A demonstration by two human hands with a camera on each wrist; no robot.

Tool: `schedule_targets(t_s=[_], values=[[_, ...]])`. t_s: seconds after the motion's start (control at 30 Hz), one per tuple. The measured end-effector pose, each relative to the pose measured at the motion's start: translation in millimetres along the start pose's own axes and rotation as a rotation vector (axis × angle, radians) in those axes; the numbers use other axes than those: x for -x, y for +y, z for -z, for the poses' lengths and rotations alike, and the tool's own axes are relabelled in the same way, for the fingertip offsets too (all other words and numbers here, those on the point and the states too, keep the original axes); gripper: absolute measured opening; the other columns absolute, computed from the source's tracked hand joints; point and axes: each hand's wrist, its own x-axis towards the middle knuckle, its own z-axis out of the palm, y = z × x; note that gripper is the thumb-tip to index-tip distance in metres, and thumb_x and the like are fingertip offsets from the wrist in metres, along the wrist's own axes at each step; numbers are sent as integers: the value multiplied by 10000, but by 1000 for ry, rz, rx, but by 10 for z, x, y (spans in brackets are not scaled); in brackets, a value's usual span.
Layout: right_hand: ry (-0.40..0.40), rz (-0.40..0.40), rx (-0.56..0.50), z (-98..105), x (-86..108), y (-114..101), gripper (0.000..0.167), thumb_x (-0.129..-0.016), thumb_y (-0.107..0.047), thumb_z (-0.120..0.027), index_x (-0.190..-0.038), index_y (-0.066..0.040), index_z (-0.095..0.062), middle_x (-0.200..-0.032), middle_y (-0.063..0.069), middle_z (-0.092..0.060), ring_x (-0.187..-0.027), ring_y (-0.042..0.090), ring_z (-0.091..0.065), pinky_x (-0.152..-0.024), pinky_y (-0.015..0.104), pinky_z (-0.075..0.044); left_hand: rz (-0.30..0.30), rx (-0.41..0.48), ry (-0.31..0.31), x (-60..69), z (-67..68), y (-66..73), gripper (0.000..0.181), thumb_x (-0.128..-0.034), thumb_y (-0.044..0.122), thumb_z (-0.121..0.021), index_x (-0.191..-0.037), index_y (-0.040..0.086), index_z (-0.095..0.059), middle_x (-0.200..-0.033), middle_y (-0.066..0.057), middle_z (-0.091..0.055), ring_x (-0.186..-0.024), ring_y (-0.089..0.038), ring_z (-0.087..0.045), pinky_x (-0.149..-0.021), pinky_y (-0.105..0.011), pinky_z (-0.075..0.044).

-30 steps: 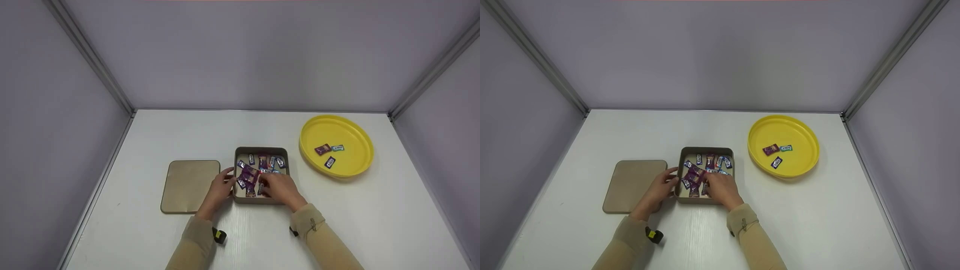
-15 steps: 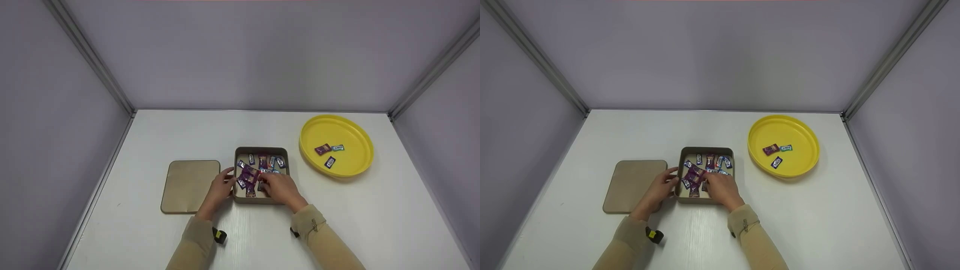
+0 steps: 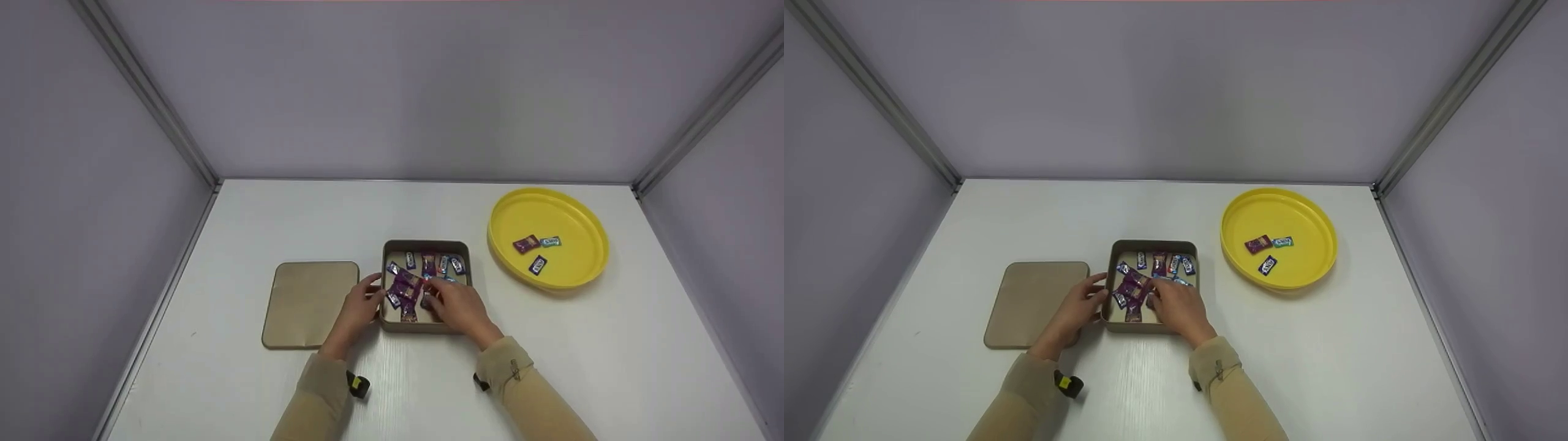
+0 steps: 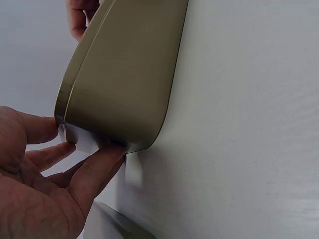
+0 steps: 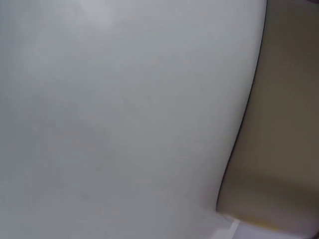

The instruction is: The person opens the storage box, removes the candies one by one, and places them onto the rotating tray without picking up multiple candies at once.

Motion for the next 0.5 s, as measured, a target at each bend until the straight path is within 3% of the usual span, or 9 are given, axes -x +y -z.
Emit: schedule_targets(t_s=[0.5], values=[[84, 47, -114, 28, 4, 63, 145, -940, -141, -666, -1078, -177, -689, -975, -28, -687, -827, 155, -639, -731, 372, -526, -2, 2, -8, -8, -15, 10, 472, -1027, 136, -503, -1484, 63, -410, -1304, -226, -547, -1132, -334, -579, -785, -380, -550]])
